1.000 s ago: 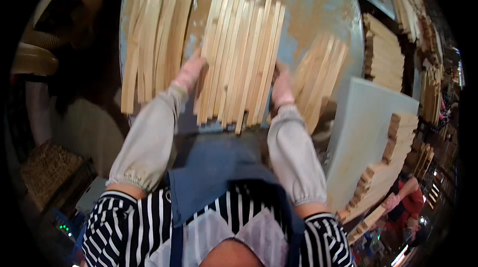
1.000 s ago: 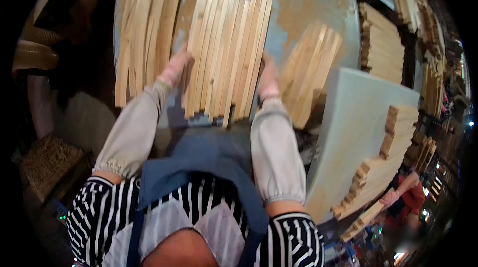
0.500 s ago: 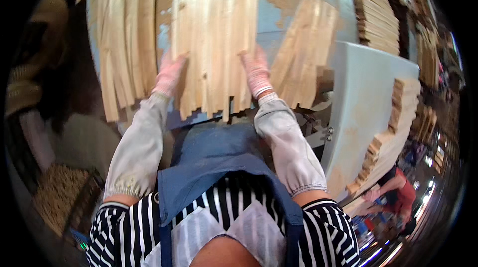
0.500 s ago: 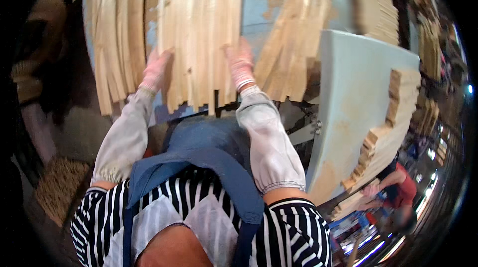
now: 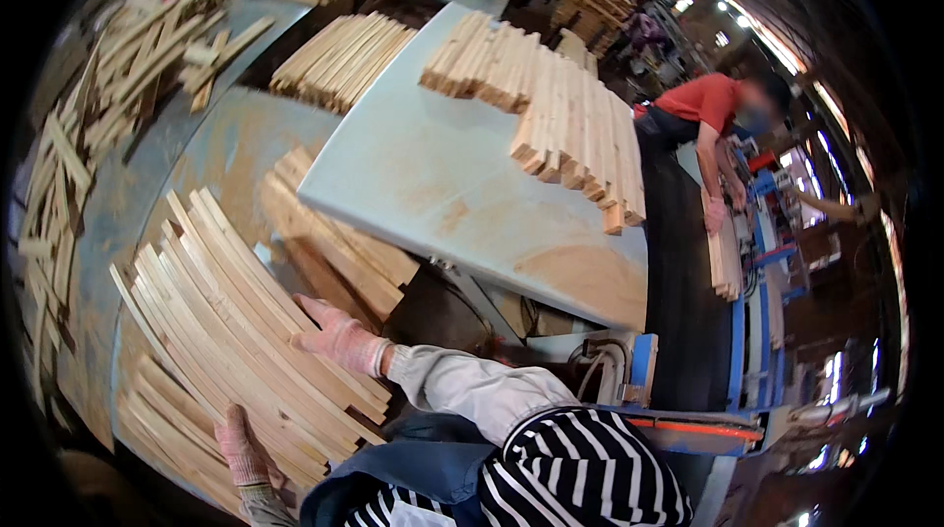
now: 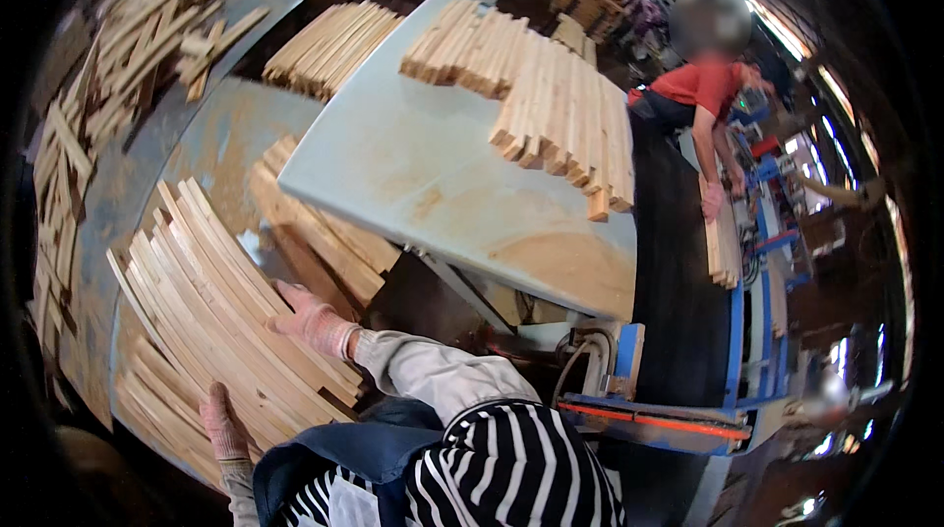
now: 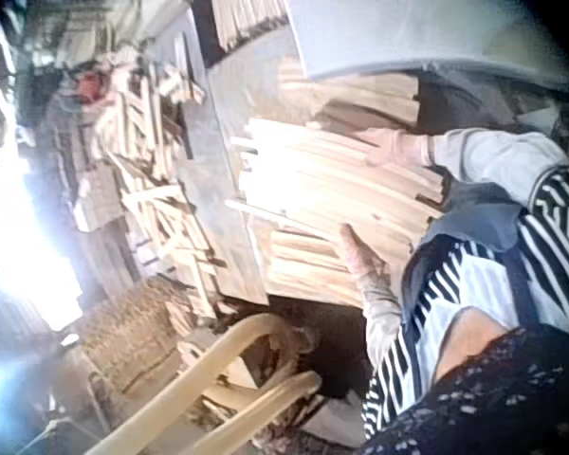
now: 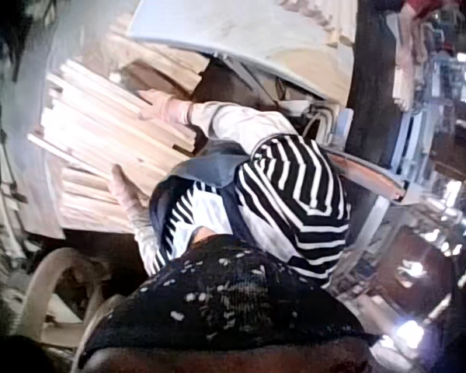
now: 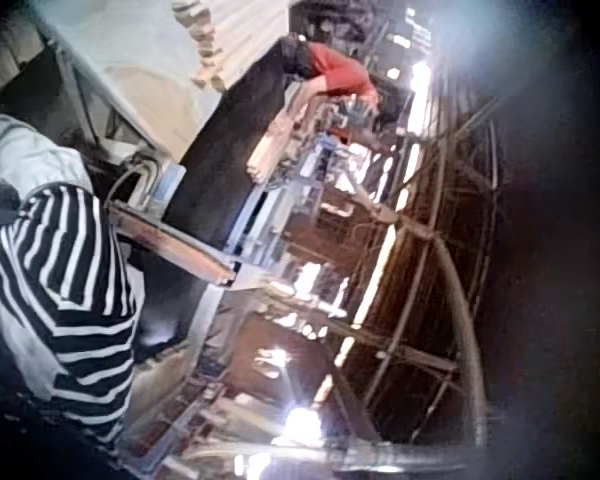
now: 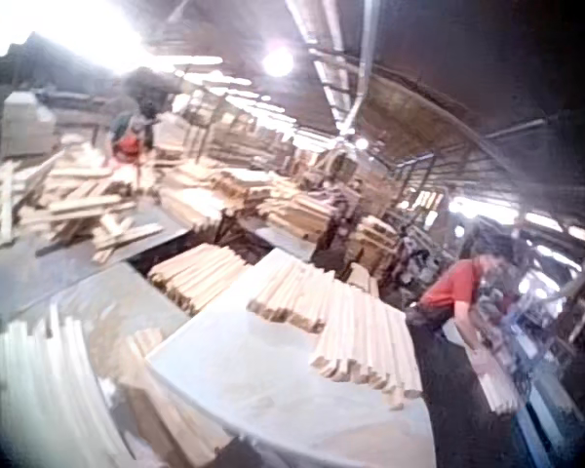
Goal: The person sorts and stacks small wooden planks on a metal table in a workshop. They pick up planks from a disorganized pile, align them, and place them into neat stacks. The person occasionally moves stacks to different locations on the table to organize the workspace.
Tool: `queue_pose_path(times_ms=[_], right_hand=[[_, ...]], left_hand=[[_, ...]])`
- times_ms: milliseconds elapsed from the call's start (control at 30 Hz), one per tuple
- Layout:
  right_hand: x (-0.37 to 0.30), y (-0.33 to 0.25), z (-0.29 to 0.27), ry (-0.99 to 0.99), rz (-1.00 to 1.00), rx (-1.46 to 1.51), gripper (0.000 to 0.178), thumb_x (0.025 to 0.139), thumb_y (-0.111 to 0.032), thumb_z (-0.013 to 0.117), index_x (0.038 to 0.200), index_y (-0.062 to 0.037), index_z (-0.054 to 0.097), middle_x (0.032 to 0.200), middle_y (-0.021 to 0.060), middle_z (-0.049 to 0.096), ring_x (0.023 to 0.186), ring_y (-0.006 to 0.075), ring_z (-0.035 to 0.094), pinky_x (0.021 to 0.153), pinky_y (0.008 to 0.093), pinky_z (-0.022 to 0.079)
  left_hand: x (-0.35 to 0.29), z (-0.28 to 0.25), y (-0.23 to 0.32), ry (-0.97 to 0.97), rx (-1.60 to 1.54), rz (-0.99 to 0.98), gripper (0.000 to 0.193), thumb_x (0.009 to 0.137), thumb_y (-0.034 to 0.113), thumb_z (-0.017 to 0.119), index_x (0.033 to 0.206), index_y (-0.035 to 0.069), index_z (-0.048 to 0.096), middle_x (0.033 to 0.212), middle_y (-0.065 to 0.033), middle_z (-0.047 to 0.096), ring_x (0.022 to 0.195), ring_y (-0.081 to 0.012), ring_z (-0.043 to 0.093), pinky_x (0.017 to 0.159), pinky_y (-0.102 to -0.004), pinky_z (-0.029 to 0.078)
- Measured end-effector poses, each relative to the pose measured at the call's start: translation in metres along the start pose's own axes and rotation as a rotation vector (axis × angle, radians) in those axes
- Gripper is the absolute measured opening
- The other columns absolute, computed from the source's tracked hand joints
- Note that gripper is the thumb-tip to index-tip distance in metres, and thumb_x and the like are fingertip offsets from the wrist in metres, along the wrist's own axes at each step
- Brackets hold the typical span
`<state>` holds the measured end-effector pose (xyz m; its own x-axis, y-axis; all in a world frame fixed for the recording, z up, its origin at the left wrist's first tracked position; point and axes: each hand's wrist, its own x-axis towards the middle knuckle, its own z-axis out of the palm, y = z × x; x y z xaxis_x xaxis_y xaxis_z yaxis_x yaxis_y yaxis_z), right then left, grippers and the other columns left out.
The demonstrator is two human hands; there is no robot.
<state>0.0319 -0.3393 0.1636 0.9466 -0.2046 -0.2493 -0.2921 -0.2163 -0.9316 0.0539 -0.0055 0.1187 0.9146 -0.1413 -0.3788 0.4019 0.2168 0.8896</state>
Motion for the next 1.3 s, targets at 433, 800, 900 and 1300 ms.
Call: queue_pose_path(times_ms=[433, 800, 900, 1300], right_hand=[[-0.090, -0.080, -0.375, 0.822, -0.284, 0.205, 0.041, 0.101, -0.020, 0.068, 0.135, 0.0011, 0.063, 0.110, 0.0119, 0.075, 0.094, 0.0165, 0.065, 0.087, 0.0334, 0.056], [-0.094, 0.028, -0.695, 0.827, 0.055, 0.394, 0.047, 0.102, -0.035, 0.065, 0.134, -0.0011, 0.066, 0.128, 0.0136, 0.069, 0.110, 0.0253, 0.068, 0.095, 0.0378, 0.056], [-0.078, 0.096, -0.737, 1.013, 0.600, -0.502, 0.085, 0.100, -0.064, 0.055, 0.136, 0.0118, 0.063, 0.128, 0.0221, 0.071, 0.112, 0.0303, 0.068, 0.101, 0.0401, 0.050], [-0.077, -0.002, -0.619, 1.091, -0.015, -0.689, 0.050, 0.109, -0.034, 0.049, 0.137, 0.0046, 0.063, 0.141, 0.0228, 0.063, 0.128, 0.0350, 0.059, 0.111, 0.0414, 0.043]], left_hand=[[0.077, 0.493, 0.115, -0.767, 0.143, 0.096, 0.050, 0.098, 0.034, 0.076, 0.130, -0.004, 0.066, 0.116, -0.0099, 0.075, 0.094, -0.0148, 0.070, 0.082, -0.0276, 0.057], [0.092, 0.816, 0.062, -0.916, 0.773, 0.240, 0.057, 0.099, 0.052, 0.061, 0.119, 0.000, 0.067, 0.107, -0.0133, 0.068, 0.097, -0.0250, 0.059, 0.083, -0.0398, 0.050], [0.098, 0.858, 0.035, -0.745, 1.091, 0.371, 0.066, 0.098, 0.058, 0.056, 0.124, -0.001, 0.067, 0.118, -0.0192, 0.065, 0.112, -0.0319, 0.058, 0.094, -0.0446, 0.049], [0.093, 0.692, 0.070, -0.561, 0.702, 0.921, 0.070, 0.099, 0.057, 0.056, 0.145, 0.004, 0.057, 0.132, -0.0237, 0.067, 0.128, -0.0413, 0.060, 0.111, -0.0487, 0.047]])
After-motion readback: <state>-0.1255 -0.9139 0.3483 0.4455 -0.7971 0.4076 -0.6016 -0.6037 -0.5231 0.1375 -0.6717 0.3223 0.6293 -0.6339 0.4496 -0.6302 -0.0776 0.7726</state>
